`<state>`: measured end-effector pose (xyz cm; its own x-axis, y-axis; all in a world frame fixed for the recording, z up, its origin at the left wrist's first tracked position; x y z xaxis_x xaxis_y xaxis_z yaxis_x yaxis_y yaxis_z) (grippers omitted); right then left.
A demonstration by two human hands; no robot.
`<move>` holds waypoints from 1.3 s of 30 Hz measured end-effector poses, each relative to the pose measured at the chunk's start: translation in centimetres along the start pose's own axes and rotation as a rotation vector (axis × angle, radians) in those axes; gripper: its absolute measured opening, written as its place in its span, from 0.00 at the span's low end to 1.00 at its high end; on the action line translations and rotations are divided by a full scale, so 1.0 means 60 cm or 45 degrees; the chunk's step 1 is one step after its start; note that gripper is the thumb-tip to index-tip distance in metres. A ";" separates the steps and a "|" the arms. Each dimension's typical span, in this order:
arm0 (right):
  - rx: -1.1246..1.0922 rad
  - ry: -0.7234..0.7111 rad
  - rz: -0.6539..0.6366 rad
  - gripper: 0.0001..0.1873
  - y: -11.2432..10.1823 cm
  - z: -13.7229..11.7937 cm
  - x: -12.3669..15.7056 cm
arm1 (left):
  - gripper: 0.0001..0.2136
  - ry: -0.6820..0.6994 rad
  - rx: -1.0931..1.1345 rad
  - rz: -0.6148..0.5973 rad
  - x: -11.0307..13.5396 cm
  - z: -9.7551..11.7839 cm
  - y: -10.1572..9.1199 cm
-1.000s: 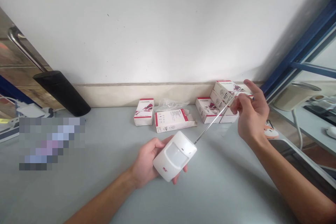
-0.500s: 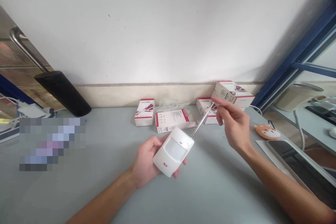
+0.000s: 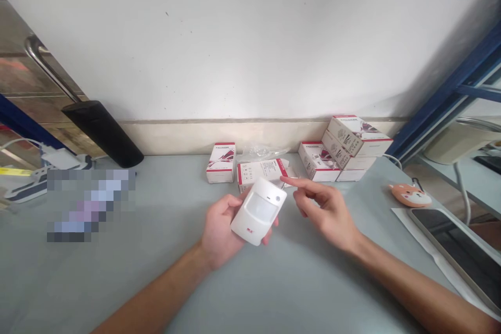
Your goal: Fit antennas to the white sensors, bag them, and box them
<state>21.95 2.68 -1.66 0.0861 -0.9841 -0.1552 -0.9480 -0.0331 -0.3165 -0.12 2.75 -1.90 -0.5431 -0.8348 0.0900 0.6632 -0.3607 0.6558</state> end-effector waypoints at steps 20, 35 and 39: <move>0.438 -0.387 -0.202 0.32 -0.005 0.015 -0.008 | 0.22 0.068 -0.004 0.051 0.001 0.002 0.007; 0.588 -0.565 -0.185 0.35 -0.014 0.023 -0.012 | 0.24 0.051 -0.023 0.080 0.000 0.002 0.006; 0.584 -0.582 -0.192 0.35 -0.012 0.023 -0.012 | 0.26 0.035 0.008 0.075 0.000 0.000 0.001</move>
Point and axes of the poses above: each hand's wrist, its own x-axis away from the middle knuckle, its own y-axis out of the palm, z = x × y, the point moved 1 cm from there along -x, towards the middle knuckle, and after that the axes turned 5 degrees about y, right-handed, at the moved point
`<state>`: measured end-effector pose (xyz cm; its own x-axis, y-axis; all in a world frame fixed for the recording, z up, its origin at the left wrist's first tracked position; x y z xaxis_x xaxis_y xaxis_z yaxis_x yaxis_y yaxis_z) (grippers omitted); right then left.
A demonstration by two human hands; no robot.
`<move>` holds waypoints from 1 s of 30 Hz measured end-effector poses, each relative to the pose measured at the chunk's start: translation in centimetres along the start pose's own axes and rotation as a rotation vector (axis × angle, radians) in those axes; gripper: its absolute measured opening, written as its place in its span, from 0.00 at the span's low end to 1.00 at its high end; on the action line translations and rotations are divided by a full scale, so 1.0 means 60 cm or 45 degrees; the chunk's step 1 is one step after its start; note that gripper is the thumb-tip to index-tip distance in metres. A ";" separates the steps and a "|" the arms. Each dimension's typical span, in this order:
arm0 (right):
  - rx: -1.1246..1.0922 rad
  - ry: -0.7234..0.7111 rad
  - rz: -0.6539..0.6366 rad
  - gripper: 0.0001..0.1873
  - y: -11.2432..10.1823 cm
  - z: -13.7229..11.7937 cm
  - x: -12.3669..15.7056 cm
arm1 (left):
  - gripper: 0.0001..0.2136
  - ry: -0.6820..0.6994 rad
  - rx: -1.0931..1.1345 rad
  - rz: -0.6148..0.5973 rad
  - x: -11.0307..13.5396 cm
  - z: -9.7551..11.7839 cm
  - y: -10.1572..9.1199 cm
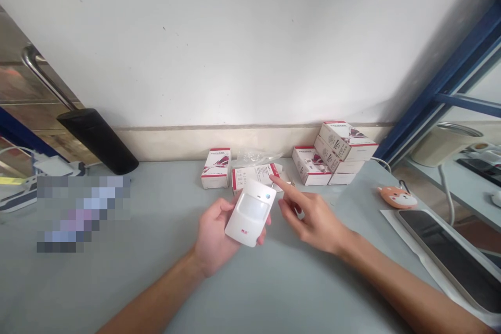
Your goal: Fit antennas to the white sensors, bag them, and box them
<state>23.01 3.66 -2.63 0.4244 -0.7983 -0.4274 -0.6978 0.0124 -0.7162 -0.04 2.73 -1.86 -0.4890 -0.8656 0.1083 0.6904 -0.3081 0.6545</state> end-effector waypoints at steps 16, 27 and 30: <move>-0.278 0.195 0.059 0.26 -0.006 -0.015 -0.002 | 0.22 0.106 -0.145 -0.056 0.005 0.005 0.004; 0.338 0.040 0.181 0.33 -0.016 0.000 -0.010 | 0.20 0.308 -0.229 0.057 -0.001 0.023 -0.001; 0.336 0.123 0.320 0.22 -0.031 0.006 -0.016 | 0.19 0.437 -0.165 0.192 -0.006 0.035 -0.009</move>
Point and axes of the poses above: each hand's wrist, its own x-axis away from the middle knuckle, its own y-axis out of the palm, z = x × y, the point moved 1 cm from there along -x, towards the middle knuckle, and after that the axes turned 5 degrees about y, right-handed, at the moved point
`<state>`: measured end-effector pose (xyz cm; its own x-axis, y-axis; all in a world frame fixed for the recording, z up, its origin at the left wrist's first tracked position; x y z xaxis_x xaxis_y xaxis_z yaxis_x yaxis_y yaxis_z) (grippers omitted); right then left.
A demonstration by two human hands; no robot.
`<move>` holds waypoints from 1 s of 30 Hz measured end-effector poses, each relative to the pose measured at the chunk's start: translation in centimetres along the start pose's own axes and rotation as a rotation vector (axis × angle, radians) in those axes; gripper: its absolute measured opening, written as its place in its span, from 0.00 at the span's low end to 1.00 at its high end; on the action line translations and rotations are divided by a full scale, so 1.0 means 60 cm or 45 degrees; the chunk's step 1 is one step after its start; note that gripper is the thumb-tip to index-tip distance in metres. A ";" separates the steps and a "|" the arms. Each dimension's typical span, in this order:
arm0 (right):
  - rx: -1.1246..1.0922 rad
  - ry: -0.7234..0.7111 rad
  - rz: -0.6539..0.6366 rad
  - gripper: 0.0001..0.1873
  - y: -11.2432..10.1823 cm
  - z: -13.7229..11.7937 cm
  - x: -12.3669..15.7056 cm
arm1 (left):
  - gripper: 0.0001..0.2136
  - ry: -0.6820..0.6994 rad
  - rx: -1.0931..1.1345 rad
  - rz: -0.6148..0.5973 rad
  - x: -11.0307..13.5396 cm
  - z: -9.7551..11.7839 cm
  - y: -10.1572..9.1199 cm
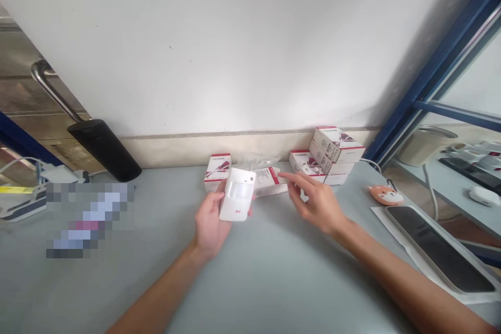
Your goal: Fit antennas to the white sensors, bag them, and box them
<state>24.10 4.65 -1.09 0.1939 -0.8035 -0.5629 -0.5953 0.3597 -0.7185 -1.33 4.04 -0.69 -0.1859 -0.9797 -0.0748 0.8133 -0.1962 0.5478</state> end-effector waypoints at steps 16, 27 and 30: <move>0.070 0.193 0.016 0.15 0.037 -0.078 -0.084 | 0.25 0.004 0.398 0.325 -0.025 0.037 -0.025; 0.160 0.376 -0.063 0.13 0.104 -0.101 -0.159 | 0.20 -0.023 0.233 0.156 -0.022 0.028 -0.027; 0.138 0.408 -0.024 0.08 0.096 -0.090 -0.126 | 0.19 -0.056 0.205 0.080 -0.019 0.022 -0.023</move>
Point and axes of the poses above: each hand's wrist, its own x-axis away from the middle knuckle, its own y-axis out of the palm, z = x × y, the point moved 1 cm from there along -x, towards the middle knuckle, and after that the axes turned 5 degrees about y, right-handed, at the moved point
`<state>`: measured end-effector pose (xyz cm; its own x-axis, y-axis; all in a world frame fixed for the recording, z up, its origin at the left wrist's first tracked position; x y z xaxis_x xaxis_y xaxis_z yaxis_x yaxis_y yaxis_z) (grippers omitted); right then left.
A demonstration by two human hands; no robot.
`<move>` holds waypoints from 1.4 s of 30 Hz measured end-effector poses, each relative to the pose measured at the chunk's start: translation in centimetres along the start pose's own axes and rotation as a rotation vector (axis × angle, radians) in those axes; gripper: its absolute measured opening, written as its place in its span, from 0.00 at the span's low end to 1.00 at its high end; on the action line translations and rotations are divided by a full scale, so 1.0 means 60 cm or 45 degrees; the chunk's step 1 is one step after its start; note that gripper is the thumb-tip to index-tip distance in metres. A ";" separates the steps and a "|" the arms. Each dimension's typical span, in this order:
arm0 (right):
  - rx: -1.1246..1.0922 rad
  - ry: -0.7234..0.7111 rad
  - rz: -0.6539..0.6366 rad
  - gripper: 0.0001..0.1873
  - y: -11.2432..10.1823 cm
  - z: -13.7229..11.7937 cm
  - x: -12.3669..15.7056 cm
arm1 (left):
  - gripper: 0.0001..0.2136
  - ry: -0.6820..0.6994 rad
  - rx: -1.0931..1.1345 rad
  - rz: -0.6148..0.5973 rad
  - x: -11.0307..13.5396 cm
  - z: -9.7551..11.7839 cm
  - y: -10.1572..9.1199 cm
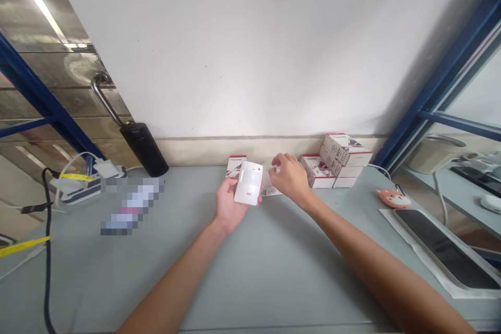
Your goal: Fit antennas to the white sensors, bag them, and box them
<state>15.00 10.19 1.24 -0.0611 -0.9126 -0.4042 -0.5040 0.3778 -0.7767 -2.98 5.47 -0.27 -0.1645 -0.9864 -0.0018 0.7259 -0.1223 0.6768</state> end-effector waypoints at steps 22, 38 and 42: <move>-0.376 -0.188 0.107 0.07 -0.026 0.049 0.053 | 0.29 -0.200 -0.172 -0.267 0.016 -0.020 0.015; -0.474 -0.320 0.169 0.06 -0.019 0.029 0.076 | 0.27 -0.059 -0.239 -0.154 0.021 -0.027 0.025; -0.535 -0.323 0.180 0.05 -0.030 0.022 0.073 | 0.25 -0.004 -0.314 -0.099 0.023 -0.028 0.026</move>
<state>16.79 5.72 0.20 0.0313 -0.7708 -0.6363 -0.8122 0.3515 -0.4657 -0.94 3.74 -0.42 -0.2280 -0.9727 -0.0441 0.8520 -0.2212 0.4744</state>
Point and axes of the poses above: each hand's wrist, its own x-axis away from the middle knuckle, its own y-axis out of the palm, z = x × y, the point moved 1 cm from there along -x, towards the middle knuckle, and after that the axes turned 5 degrees about y, right-handed, at the moved point
